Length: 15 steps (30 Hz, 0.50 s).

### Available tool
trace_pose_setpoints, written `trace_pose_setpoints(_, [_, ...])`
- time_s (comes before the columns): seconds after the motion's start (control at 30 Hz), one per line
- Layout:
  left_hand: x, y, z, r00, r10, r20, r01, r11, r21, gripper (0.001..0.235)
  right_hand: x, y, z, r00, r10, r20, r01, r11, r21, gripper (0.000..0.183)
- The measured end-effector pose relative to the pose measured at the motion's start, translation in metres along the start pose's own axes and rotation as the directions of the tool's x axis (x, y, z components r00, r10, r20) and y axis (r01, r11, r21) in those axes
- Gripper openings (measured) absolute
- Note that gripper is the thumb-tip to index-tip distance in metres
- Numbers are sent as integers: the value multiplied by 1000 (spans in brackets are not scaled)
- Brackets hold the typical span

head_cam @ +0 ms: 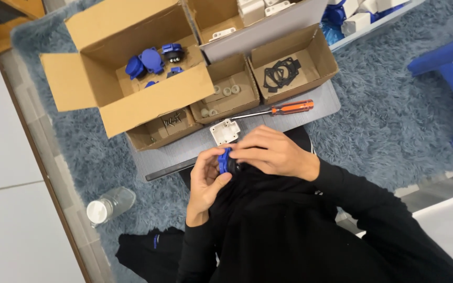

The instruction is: The person sits on a rug and assembles a white electrical socket with a blue cover using a screwdriver. They then pick up a blue electrical plug and use the screwdriver to adjust its internal components before placing it back in a box.

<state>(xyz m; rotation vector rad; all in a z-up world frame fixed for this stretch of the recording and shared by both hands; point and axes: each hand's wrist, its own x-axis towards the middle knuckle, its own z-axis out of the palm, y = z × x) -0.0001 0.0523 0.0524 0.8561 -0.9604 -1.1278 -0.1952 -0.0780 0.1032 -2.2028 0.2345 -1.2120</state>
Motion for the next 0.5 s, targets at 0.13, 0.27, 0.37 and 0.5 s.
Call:
trace_pose_setpoints(0.13, [4, 11, 7, 999, 37, -12, -38, 998, -44, 48, -18, 14, 3, 1000, 23, 4, -23, 999, -42, 16])
trace_pose_setpoints(0.27, [1, 16, -15, 994, 103, -38, -104, 994, -26, 49, -25, 18, -3, 998, 64, 5, -64, 998, -27, 12])
trace_pose_setpoints(0.37, [-3, 16, -9, 997, 70, -13, -70, 998, -3, 49, -6, 4, -5, 998, 55, 16, -55, 998, 25, 14])
trace_pose_setpoints(0.5, [-2, 15, 6, 998, 4, 57, -12, 991, 131, 50, -11, 4, 8, 1000, 18, -1, -18, 1000, 23, 11])
